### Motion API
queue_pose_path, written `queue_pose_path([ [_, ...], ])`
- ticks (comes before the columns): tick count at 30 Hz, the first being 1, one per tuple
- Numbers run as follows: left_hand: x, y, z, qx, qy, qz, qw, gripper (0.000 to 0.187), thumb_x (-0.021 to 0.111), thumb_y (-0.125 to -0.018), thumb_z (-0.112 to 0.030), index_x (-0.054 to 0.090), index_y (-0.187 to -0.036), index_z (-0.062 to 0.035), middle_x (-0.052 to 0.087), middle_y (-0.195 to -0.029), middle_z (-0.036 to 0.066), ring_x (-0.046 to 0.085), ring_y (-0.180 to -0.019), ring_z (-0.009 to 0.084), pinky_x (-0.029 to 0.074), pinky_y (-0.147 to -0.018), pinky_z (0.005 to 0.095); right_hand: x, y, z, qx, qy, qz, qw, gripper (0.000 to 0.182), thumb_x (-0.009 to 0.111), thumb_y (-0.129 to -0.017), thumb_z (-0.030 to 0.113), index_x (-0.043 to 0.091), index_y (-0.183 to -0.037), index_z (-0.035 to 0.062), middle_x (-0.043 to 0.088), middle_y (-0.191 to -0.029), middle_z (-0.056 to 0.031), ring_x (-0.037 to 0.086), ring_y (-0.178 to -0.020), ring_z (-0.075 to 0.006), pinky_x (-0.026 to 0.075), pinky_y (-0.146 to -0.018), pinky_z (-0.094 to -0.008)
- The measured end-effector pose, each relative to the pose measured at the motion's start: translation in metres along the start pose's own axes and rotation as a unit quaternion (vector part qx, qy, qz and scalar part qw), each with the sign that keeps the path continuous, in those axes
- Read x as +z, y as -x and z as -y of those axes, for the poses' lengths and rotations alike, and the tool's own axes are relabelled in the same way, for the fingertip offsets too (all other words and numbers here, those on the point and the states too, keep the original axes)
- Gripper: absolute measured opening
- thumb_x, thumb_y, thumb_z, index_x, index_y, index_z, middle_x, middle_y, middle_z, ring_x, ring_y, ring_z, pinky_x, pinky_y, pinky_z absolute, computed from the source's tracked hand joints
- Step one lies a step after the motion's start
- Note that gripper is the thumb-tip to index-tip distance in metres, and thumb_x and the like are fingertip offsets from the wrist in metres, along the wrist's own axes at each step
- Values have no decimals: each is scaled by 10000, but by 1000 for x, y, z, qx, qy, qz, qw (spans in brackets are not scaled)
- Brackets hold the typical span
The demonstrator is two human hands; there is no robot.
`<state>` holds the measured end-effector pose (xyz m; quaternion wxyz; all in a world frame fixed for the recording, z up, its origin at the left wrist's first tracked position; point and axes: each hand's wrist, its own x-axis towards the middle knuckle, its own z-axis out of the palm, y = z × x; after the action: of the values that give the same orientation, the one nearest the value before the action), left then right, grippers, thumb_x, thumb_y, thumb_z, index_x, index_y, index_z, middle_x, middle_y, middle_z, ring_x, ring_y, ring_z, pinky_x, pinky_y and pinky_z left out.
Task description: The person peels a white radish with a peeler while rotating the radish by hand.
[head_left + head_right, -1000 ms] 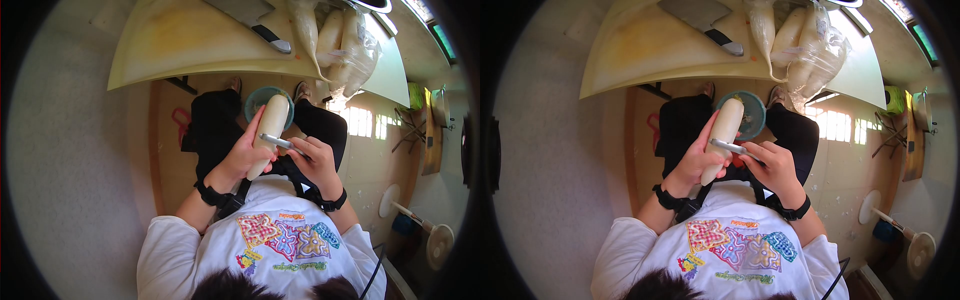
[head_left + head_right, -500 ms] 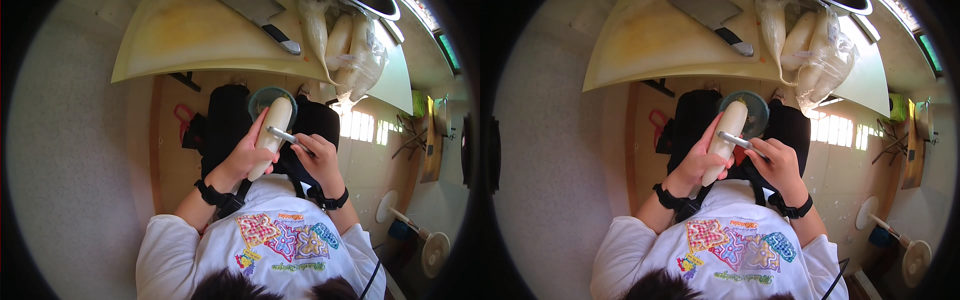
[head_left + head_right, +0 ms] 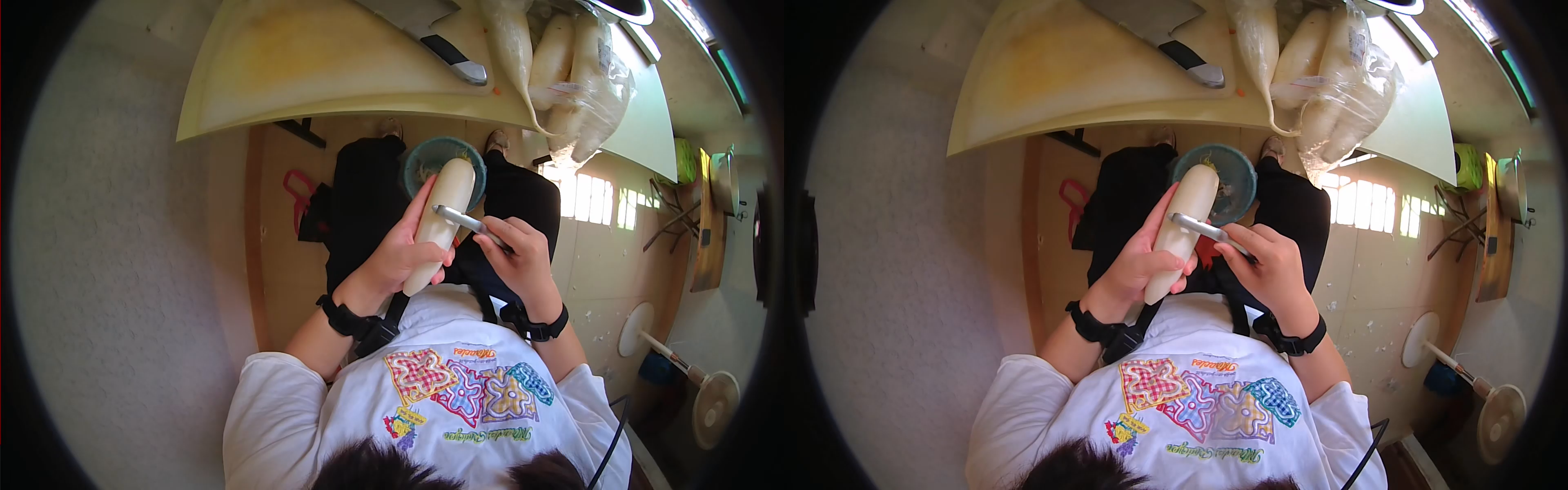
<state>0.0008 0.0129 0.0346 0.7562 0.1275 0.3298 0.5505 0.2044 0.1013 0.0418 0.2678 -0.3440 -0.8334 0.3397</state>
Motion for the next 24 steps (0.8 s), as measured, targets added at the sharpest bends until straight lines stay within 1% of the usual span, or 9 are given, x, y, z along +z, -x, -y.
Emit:
queue_pose_path([
  [2, 0, 1, -1, 0, 0, -3, 1000, 1090, 641, -789, 6, -2, -1629, -255, 556, -1068, 142, 625, -755, 171, 548, -534, 307, 0, 0, 0, 7, -14, 8, 1000, 211, 798, -817, 68, 721, -1009, 30, 580, -700, -71, 525, -542, -179, 403, -498, -301],
  [6, 0, 1, -1, 0, -8, -3, 1000, 1091, 640, -786, 2, -1, -1629, -257, 554, -1065, 141, 624, -749, 170, 549, -533, 306, -1, -1, 1, 6, -13, 12, 1000, 211, 798, -816, 66, 720, -1010, 31, 576, -698, -72, 527, -545, -183, 406, -504, -303],
  [9, 0, 0, -1, 1, -9, -6, 1000, 1093, 640, -784, 7, 0, -1629, -256, 551, -1068, 144, 623, -747, 169, 548, -532, 305, -1, -1, -1, 6, -11, 11, 1000, 210, 798, -817, 69, 719, -1009, 31, 574, -696, -74, 528, -549, -187, 407, -507, -305],
  [11, 0, 0, 0, 0, -6, -8, 1000, 1094, 639, -783, 12, 0, -1629, -255, 550, -1070, 145, 622, -745, 169, 548, -531, 305, 0, -1, -1, 5, 2, 1, 1000, 188, 803, -822, 140, 727, -975, 63, 593, -690, -71, 543, -522, -209, 420, -477, -319],
  [17, -1, 1, 0, 2, -12, -13, 1000, 1084, 627, -792, 29, -3, -1629, -252, 541, -1090, 152, 623, -747, 173, 546, -530, 305, 2, -1, 0, 10, -4, 3, 1000, 173, 795, -832, 141, 727, -968, 58, 588, -687, -72, 545, -525, -209, 420, -483, -322],
  [21, -1, 4, -1, -7, -13, -7, 1000, 1095, 636, -786, 22, -8, -1628, -251, 515, -1145, 149, 627, -761, 178, 548, -527, 308, 3, -2, -3, 24, -8, -4, 1000, 169, 791, -838, 141, 728, -966, 51, 577, -676, -75, 538, -529, -208, 421, -493, -321],
  [23, 2, 7, -1, -13, -14, -3, 1000, 1100, 641, -782, 19, -9, -1628, -249, 506, -1161, 147, 629, -766, 180, 549, -524, 310, -1, -5, -8, 28, 1, -19, 999, 172, 792, -840, 142, 729, -964, 42, 562, -662, -78, 522, -529, -205, 414, -498, -321],
  [24, 2, 8, -2, -17, -22, -3, 1000, 1107, 645, -778, 16, -12, -1628, -248, 499, -1169, 144, 631, -768, 182, 550, -522, 312, -2, -4, -9, 32, -4, -8, 999, 173, 792, -840, 143, 730, -961, 35, 548, -651, -81, 504, -523, -202, 402, -495, -321],
])
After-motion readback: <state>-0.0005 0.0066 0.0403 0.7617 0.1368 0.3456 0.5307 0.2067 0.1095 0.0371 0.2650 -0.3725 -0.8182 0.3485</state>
